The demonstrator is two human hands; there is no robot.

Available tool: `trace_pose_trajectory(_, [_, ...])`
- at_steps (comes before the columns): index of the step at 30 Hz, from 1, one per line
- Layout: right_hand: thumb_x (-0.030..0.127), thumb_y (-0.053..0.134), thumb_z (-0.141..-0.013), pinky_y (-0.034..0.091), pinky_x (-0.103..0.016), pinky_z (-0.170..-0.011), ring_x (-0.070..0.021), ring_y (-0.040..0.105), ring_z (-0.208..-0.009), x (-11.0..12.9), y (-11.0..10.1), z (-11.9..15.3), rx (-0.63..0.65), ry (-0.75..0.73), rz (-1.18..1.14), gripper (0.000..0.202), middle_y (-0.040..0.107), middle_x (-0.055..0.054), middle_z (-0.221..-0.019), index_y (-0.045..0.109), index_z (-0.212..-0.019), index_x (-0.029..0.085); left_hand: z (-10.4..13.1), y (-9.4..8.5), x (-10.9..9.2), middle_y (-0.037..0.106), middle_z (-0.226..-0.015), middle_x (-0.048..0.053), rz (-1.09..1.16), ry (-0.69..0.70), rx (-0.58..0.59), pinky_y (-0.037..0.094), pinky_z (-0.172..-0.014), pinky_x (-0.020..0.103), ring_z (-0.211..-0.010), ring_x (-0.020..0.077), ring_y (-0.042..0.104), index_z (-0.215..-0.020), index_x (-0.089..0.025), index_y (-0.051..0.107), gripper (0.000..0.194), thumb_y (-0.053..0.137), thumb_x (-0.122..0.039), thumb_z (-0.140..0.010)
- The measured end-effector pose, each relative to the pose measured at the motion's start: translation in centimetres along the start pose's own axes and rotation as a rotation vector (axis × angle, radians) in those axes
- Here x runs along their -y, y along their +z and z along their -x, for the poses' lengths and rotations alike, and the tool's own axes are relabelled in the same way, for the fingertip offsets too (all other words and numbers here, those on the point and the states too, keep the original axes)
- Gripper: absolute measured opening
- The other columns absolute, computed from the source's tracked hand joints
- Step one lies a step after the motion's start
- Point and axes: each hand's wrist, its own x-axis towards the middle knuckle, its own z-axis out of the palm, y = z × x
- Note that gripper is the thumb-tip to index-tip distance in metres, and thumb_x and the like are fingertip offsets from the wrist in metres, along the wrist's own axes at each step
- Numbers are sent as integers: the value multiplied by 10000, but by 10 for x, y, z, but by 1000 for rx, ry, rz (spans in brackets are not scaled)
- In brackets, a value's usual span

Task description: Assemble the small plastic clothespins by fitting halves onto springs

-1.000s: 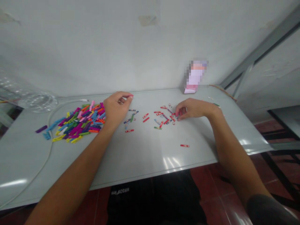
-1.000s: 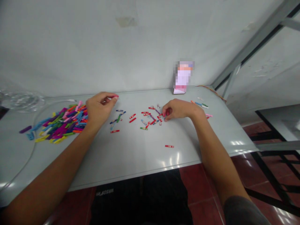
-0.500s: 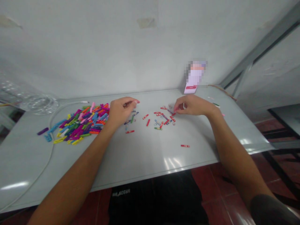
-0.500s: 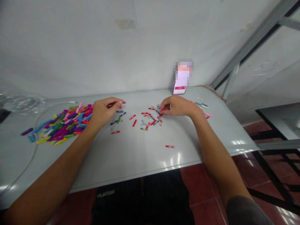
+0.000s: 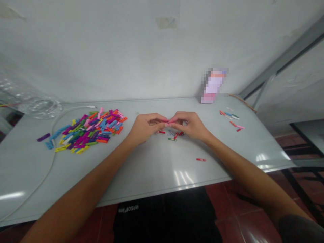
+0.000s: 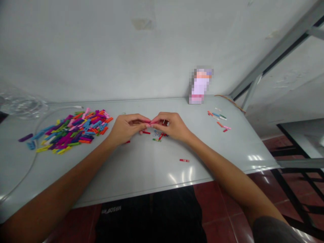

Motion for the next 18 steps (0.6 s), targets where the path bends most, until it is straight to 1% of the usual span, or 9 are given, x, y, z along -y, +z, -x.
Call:
trace_pose_trajectory(3, [559, 843, -979, 513, -308, -703, -167, 661, -730, -2, -5, -1, 6, 14, 25, 326, 807, -29, -877, 887, -1025, 239, -5, -5, 2, 802, -716, 64, 21, 11, -47, 597, -565, 306, -588, 196, 724, -928, -203, 896, 268, 954, -450, -842])
trace_pose_trajectory(5, [496, 816, -1013, 518, -309, -717, -170, 680, -742, -3, -11, -3, 0, -11, 96, 279, 819, -36, -893, 886, -1046, 228, -10, -11, 3, 826, -775, 77, 56, 15, -139, 568, -537, 286, -596, 187, 730, -921, -195, 878, 257, 952, -424, -834])
trace_pose_trajectory(8, [412, 746, -1058, 522, -317, -730, -171, 680, -734, -6, -21, -4, -34, -55, 242, 240, 826, -47, -901, 875, -1012, 214, -18, -23, 4, 863, -939, 91, 158, -10, -319, 555, -536, 250, -662, 174, 766, -914, -199, 824, 258, 939, -396, -793])
trace_pose_trajectory(11, [378, 698, -1071, 515, -319, -713, -175, 668, -717, -11, -25, -4, -53, -86, 352, 247, 820, -53, -895, 858, -985, 211, -24, -34, 4, 862, -996, 89, 229, -37, -425, 573, -572, 234, -734, 174, 792, -905, -206, 749, 269, 890, -388, -765])
trace_pose_trajectory(13, [362, 679, -1075, 512, -322, -715, -180, 667, -723, -14, -23, -5, -41, -111, 395, 241, 816, -56, -902, 850, -1000, 209, -27, -39, 4, 845, -965, 79, 219, -38, -456, 573, -577, 232, -732, 168, 785, -893, -209, 711, 270, 861, -391, -762])
trace_pose_trajectory(15, [342, 658, -1090, 516, -329, -750, -190, 685, -767, -12, -16, -8, -5, -138, 438, 233, 820, -63, -950, 844, -1043, 209, -29, -42, 4, 817, -911, 59, 184, -25, -475, 562, -568, 233, -701, 157, 760, -893, -211, 711, 268, 851, -394, -757])
trace_pose_trajectory(18, [329, 607, -1138, 516, -351, -839, -238, 730, -966, -1, -1, -20, 116, -179, 552, 261, 820, -102, -1104, 831, -1179, 202, -29, -42, 5, 792, -872, 46, 128, 20, -498, 530, -545, 240, -652, 139, 703, -915, -207, 785, 259, 858, -406, -768])
